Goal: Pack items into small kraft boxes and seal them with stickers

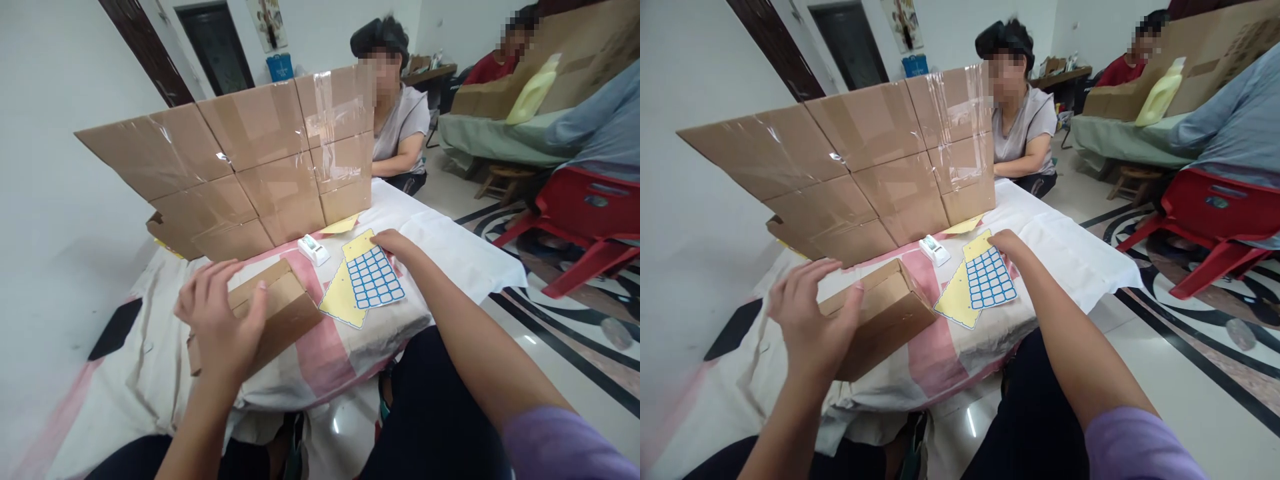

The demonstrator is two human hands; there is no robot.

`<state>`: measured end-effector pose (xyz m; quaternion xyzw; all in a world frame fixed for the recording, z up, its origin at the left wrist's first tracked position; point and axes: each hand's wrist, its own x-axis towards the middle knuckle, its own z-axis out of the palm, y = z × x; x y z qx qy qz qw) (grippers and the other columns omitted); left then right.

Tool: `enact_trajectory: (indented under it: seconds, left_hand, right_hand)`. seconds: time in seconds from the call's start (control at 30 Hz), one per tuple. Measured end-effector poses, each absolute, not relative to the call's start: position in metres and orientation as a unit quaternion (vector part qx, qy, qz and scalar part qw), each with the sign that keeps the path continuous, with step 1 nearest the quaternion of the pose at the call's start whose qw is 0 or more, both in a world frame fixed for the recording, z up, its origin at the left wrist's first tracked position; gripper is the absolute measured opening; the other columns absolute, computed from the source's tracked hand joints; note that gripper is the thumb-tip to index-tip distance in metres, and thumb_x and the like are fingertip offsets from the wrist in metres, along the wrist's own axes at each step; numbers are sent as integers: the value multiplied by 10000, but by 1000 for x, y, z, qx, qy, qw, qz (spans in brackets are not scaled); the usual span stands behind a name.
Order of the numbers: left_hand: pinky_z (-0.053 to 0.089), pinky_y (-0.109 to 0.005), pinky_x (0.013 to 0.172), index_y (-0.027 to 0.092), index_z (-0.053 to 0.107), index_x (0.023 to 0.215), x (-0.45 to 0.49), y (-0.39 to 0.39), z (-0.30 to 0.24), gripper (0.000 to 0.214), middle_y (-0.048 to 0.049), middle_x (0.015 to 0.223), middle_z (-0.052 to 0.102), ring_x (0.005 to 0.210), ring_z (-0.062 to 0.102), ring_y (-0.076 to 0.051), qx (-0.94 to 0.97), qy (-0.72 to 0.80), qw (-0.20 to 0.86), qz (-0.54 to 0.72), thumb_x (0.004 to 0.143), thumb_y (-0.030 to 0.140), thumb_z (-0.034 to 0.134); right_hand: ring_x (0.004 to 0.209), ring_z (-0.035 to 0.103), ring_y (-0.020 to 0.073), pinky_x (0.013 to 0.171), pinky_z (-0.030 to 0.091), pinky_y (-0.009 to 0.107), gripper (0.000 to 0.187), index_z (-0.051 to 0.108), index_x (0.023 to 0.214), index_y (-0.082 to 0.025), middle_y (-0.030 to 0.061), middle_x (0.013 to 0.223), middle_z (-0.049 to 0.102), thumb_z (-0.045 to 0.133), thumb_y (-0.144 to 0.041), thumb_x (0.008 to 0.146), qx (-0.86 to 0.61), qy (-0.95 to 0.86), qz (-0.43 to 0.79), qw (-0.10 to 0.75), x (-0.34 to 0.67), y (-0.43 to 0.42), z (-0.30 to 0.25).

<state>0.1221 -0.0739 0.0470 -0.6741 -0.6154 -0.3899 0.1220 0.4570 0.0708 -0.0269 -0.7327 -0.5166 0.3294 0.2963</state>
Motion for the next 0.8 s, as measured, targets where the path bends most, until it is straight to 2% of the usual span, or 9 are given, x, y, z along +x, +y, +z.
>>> enact_trajectory:
  seconds: [0.07, 0.13, 0.23, 0.33, 0.4, 0.47, 0.6, 0.8]
  left_hand:
    - [355, -495, 1127, 285, 607, 1035, 150, -82, 41, 188, -55, 1135, 695, 1206, 587, -290, -720, -553, 122, -402, 904, 415, 574]
    - [435, -444, 998, 278, 625, 937, 179, -80, 32, 140, -33, 956, 716, 988, 653, -251, -766, -514, 56, -381, 926, 402, 560]
    - [476, -364, 804, 271, 635, 1000, 218, -61, 19, 190, -3, 846, 700, 821, 658, -204, -763, -530, -67, -364, 943, 430, 547]
    - [457, -359, 757, 268, 613, 1035, 242, -40, 13, 270, -8, 860, 697, 852, 664, -227, -731, -585, -79, -341, 912, 507, 586]
    - [452, -371, 784, 264, 596, 1049, 251, -31, 11, 308, -30, 914, 701, 920, 663, -253, -720, -606, -58, -333, 910, 537, 585]
    - [451, -378, 819, 261, 587, 1076, 255, -27, 10, 307, -52, 996, 704, 999, 653, -271, -718, -607, -48, -337, 921, 526, 576]
    - [455, -377, 837, 268, 616, 1132, 261, -27, 10, 306, -56, 1158, 704, 1031, 648, -268, -732, -585, -61, -344, 931, 497, 581]
    - [471, -354, 832, 258, 686, 1227, 266, -31, 15, 329, -40, 1141, 763, 1033, 683, -264, -722, -586, -77, -360, 927, 372, 614]
  right_hand:
    - [503, 514, 117, 479, 379, 237, 192, 573, 715, -163, 9, 594, 545, 570, -186, 905, -691, -524, 384, 316, 447, 61, -12]
    - [470, 507, 87, 444, 341, 206, 172, 578, 746, -161, 2, 617, 568, 571, -197, 914, -636, -543, 433, 334, 439, 45, 4]
    - [478, 597, 96, 406, 326, 179, 20, 609, 851, -149, 24, 685, 648, 621, -134, 856, -552, -541, 515, 371, 428, 20, 25]
    - [619, 724, 172, 427, 434, 181, 179, 624, 938, -144, 73, 802, 727, 654, -63, 781, -515, -502, 566, 403, 422, 2, 37]
    - [724, 756, 203, 514, 547, 216, 198, 634, 940, -144, 92, 863, 748, 647, -47, 768, -503, -485, 586, 410, 421, -4, 40]
    - [758, 755, 203, 585, 601, 246, 181, 644, 924, -145, 94, 878, 753, 632, -45, 773, -494, -478, 594, 418, 422, -6, 41]
    - [669, 704, 157, 541, 574, 215, 98, 680, 857, -144, 76, 814, 739, 622, -85, 804, -484, -489, 597, 413, 424, -3, 42]
    - [683, 642, 132, 563, 541, 182, 129, 746, 794, -149, 41, 767, 728, 662, -86, 718, -453, -558, 566, 403, 422, -1, 44]
